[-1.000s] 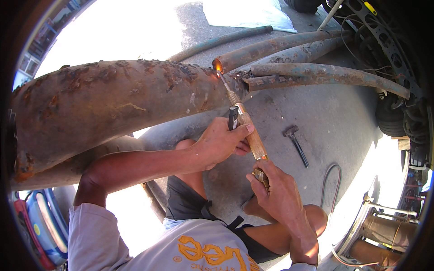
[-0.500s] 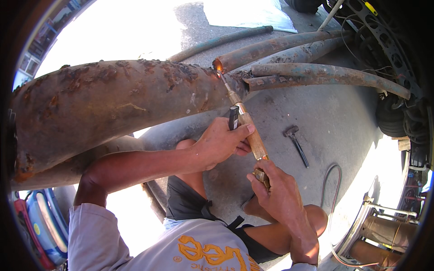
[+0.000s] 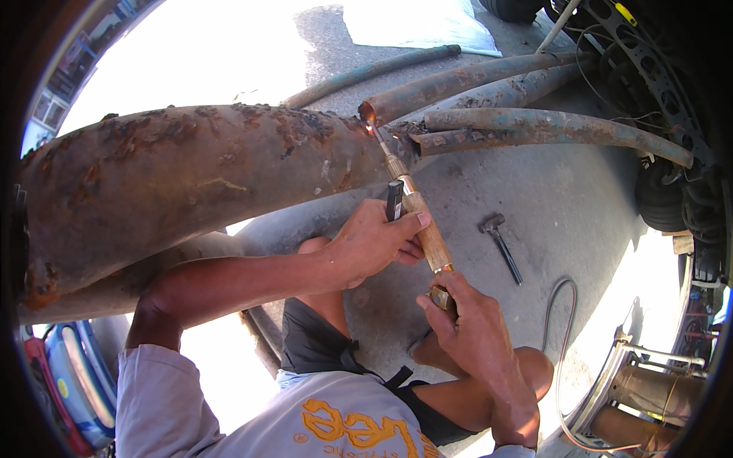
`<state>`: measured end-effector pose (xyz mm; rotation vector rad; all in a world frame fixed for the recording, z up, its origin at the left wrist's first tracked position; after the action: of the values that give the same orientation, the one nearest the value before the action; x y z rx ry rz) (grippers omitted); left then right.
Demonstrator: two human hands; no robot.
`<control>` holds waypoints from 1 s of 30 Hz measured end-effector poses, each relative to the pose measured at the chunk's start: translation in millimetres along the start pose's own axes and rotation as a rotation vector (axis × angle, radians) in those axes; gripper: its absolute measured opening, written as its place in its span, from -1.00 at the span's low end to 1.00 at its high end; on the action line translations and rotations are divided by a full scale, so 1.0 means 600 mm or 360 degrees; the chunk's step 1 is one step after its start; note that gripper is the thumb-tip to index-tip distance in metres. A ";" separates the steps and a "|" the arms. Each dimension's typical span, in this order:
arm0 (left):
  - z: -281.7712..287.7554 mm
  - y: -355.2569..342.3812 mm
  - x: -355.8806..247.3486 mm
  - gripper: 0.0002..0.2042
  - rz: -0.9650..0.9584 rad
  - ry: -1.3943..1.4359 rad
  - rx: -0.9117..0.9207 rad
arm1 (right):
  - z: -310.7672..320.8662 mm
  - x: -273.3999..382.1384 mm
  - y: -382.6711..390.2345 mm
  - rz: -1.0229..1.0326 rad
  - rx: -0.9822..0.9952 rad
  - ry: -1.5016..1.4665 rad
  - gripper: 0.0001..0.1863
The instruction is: The person uses a blowtorch to heat a rusted metal pipe attached to a vehicle frame, then uses a hammer to break and remove the heated section. The person also uses a tape measure to measure the remaining pipe length.
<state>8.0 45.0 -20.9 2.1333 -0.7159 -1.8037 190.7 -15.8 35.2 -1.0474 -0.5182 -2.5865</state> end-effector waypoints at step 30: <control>-0.004 0.006 0.013 -0.60 0.0030 0.0063 0.0017 | -0.006 -0.002 0.011 0.0109 -0.0061 0.0116 -0.70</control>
<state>10.3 37.4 -25.4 2.1554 -0.7351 -1.7466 192.1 -22.8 33.3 -0.9616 -0.4096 -2.5725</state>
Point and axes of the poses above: each hand's wrist, its own y-axis away from the middle knuckle, its own z-axis out of the back of the hand, x = y × z, the point moved 5 cm from there along -y, towards the middle knuckle, and after that the axes turned 5 degrees about z, right-handed, at the moved point
